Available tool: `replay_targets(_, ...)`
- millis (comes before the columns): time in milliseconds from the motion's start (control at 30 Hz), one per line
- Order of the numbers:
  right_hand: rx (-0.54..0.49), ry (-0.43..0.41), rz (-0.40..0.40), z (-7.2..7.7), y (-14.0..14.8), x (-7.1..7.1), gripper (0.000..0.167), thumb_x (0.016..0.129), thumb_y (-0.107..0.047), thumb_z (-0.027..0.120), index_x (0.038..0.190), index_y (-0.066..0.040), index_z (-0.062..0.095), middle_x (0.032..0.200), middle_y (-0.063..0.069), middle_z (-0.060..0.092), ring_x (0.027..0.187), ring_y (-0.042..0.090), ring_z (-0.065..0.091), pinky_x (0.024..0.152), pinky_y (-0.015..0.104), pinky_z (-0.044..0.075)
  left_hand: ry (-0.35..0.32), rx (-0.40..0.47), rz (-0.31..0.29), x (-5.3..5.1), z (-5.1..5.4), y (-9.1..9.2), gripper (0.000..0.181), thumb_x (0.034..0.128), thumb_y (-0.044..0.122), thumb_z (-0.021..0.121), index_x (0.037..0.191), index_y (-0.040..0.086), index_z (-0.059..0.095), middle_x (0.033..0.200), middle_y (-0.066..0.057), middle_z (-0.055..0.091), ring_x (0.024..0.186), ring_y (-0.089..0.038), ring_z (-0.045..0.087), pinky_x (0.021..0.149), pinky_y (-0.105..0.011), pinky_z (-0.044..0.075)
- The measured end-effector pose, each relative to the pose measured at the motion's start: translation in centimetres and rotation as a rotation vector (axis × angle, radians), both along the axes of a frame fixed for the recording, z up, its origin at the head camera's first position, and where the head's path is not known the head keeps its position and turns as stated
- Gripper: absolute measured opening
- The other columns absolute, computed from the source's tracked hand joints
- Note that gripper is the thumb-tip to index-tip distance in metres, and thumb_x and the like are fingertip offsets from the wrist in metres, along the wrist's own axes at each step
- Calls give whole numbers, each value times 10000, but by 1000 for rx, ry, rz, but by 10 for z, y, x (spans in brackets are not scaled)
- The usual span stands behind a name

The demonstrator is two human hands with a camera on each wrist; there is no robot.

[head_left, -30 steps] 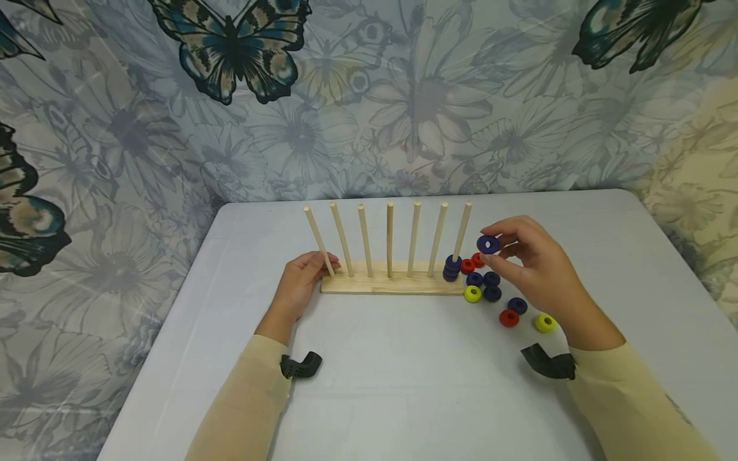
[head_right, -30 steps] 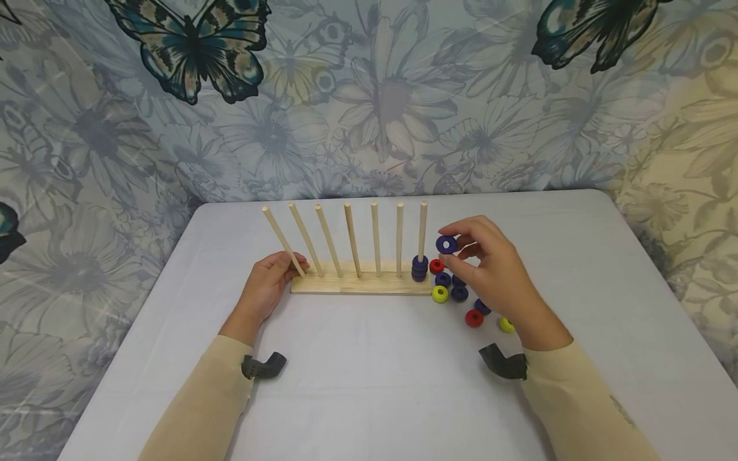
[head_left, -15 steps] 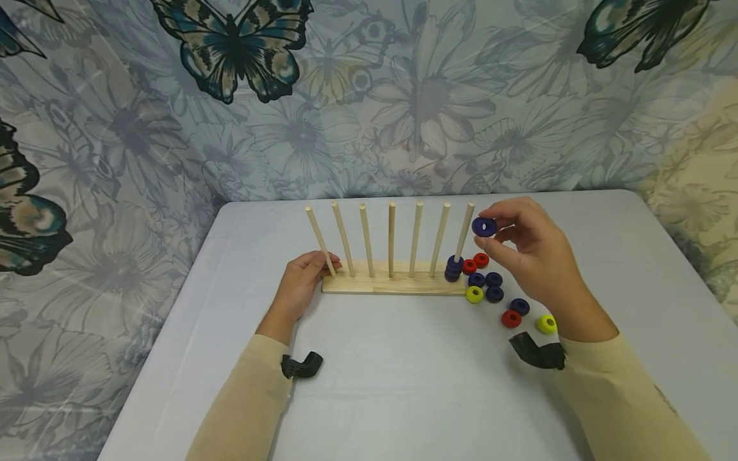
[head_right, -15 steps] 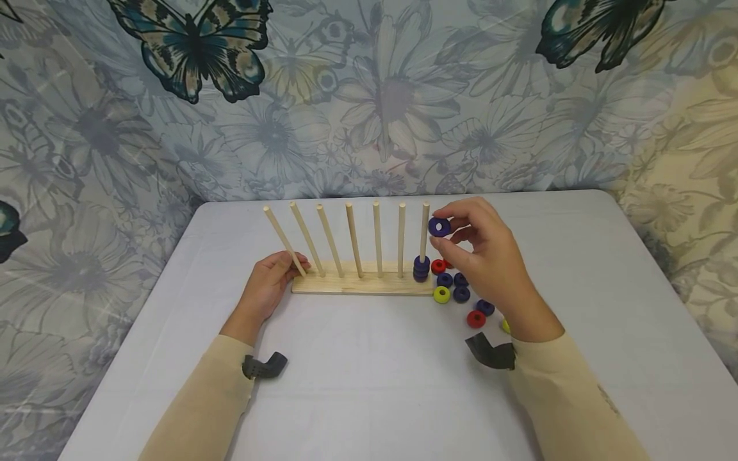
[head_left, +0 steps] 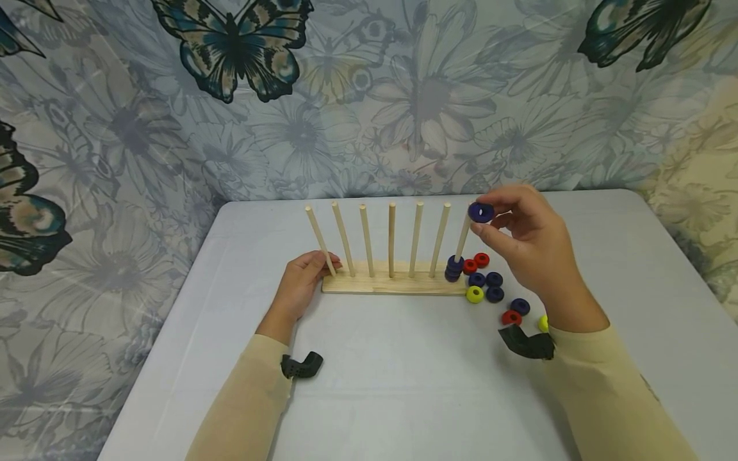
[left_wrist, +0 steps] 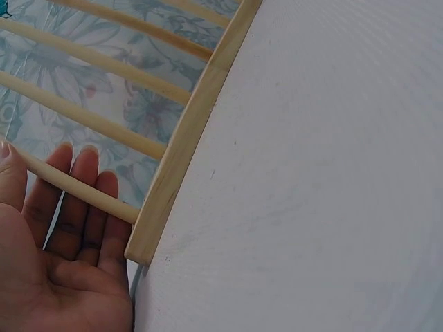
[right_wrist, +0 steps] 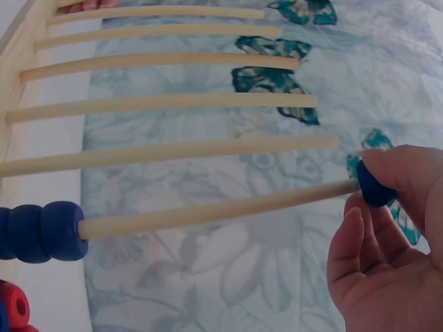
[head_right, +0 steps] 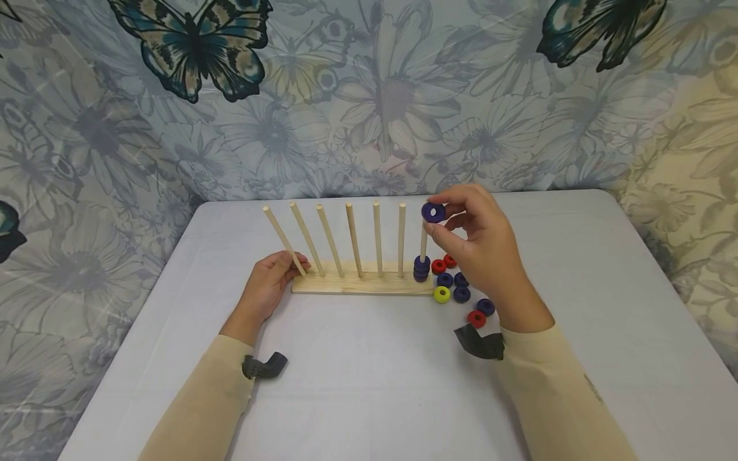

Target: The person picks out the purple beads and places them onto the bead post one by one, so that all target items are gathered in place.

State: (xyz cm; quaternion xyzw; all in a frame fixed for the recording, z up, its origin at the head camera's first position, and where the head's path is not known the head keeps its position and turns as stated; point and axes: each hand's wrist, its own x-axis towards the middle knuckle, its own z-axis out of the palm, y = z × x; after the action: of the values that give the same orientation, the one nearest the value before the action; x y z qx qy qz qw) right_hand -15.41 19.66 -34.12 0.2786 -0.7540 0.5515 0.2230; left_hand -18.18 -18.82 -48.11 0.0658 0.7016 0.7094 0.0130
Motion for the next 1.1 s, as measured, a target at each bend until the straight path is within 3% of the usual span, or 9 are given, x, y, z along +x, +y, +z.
replay_targets(200, 2, 5, 27, 0, 1, -6, 395, 868, 273, 726, 1239, 165, 642, 1184, 179, 601, 1009, 256, 602, 854, 227, 557, 19, -2, -11, -1, -1, 0, 444, 1173, 286, 544, 1182, -119, 727, 1123, -155, 757, 1096, -248, 713, 990, -348, 569)
replay_targets(700, -116, -35, 6, -7, -11, -12, 415, 893, 275, 702, 1285, 152, 642, 1195, 102, 623, 1014, 242, 635, 865, 208, 562, 11, -13, -3, 0, 0, 0, 436, 1182, 258, 527, 1187, -134, 719, 1133, -197, 749, 1104, -253, 709, 995, -360, 564)
replay_targets(1100, -12, -85, -59, -14, -11, -15, 362, 939, 175, 752, 1282, 71, 699, 1188, -16, 610, 1025, 237, 615, 863, 213, 547, 22, 4, -16, 0, -2, -2, 447, 1183, 263, 525, 1188, -143, 710, 1115, -160, 754, 1089, -243, 710, 991, -357, 567)
